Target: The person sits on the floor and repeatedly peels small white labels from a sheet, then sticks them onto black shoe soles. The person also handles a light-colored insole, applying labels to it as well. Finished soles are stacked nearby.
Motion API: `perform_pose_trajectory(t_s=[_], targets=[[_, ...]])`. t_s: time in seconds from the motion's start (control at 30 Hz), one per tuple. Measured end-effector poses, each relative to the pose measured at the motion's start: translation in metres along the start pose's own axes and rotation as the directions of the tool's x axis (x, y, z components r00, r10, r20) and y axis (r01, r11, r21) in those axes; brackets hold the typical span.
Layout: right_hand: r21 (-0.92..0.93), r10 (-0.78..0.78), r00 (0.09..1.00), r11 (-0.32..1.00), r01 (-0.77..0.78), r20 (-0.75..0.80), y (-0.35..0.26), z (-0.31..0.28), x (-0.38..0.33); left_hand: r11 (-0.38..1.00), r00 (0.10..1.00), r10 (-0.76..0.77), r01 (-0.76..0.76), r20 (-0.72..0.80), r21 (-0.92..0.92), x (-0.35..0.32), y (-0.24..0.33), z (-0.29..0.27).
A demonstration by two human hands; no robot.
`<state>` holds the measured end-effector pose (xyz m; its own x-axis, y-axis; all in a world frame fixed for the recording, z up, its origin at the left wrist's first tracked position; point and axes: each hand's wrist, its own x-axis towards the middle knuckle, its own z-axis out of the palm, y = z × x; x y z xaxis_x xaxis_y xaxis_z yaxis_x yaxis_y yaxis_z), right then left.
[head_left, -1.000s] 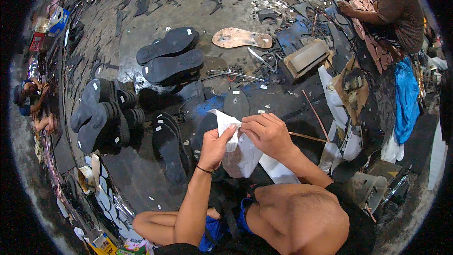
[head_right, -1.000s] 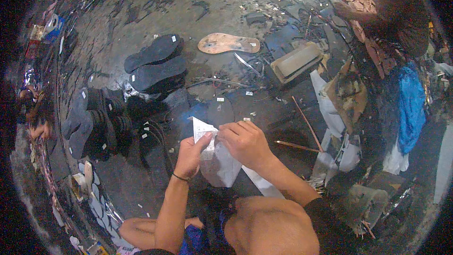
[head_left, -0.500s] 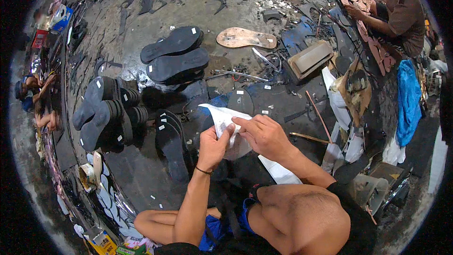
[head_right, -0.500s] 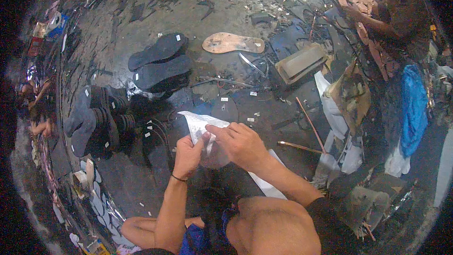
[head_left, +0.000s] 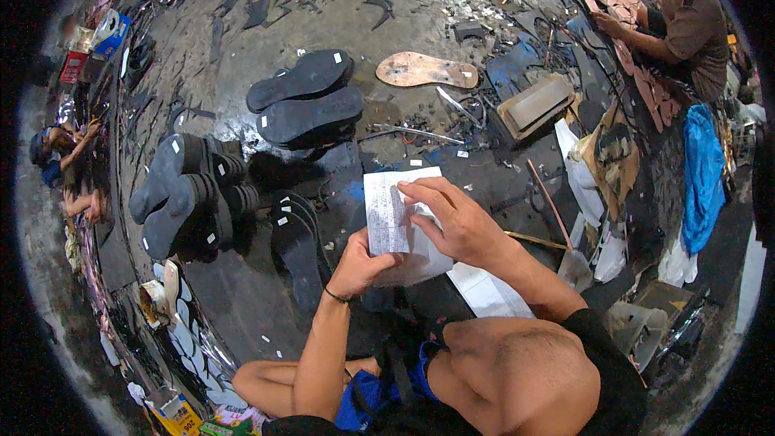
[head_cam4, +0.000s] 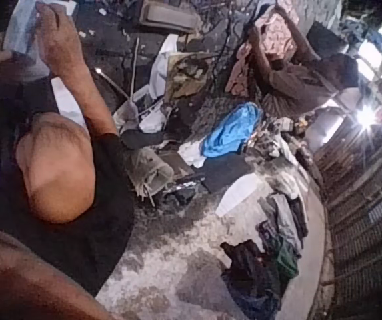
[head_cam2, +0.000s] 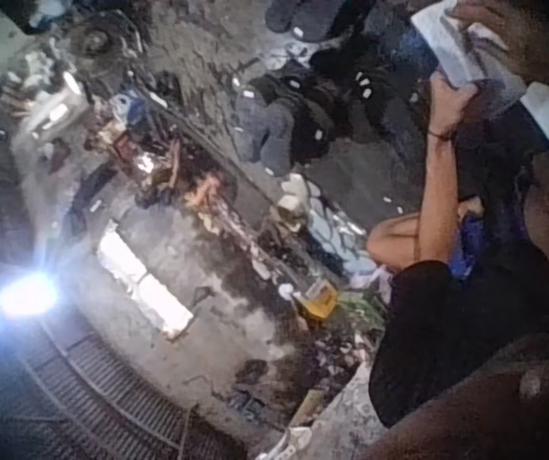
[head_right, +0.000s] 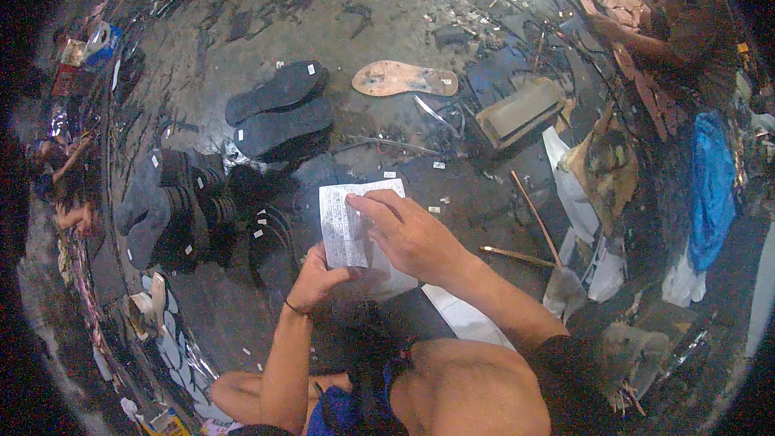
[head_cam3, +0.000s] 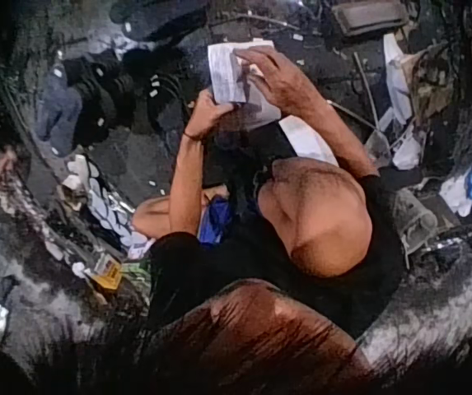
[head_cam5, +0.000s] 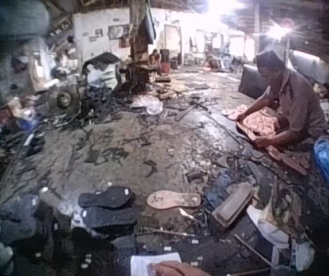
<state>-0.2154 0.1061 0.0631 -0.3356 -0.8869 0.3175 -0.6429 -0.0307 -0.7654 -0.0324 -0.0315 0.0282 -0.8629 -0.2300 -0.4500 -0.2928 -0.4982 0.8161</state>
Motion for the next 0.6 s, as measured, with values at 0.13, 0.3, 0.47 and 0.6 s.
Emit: perform_pose_trajectory(t_s=[0.13, 0.3, 0.47, 0.6], targets=[[0.022, -0.032, 0.999, 0.999, 0.031, 0.025, -0.004, 0.003, 0.001, 0.997, 0.981, -0.050, 0.036, -0.185, -0.075, 0.001, 0.014, 0.015], [-0.009, 0.007, 1.000, 1.000, -0.007, 0.001, -0.003, 0.012, -0.008, 0.996, 0.952, 0.000, 0.026, -0.308, 0.081, 0.007, 0.013, 0.019], [0.010, 0.054, 0.998, 0.998, -0.054, -0.026, -0.006, 0.013, -0.006, 0.997, 0.955, -0.008, 0.030, -0.295, 0.072, 0.003, 0.013, 0.017], [0.103, 0.081, 0.996, 0.992, -0.078, -0.022, -0.007, 0.014, -0.006, 0.995, 0.959, -0.028, 0.055, -0.282, 0.088, 0.002, 0.014, 0.016]])
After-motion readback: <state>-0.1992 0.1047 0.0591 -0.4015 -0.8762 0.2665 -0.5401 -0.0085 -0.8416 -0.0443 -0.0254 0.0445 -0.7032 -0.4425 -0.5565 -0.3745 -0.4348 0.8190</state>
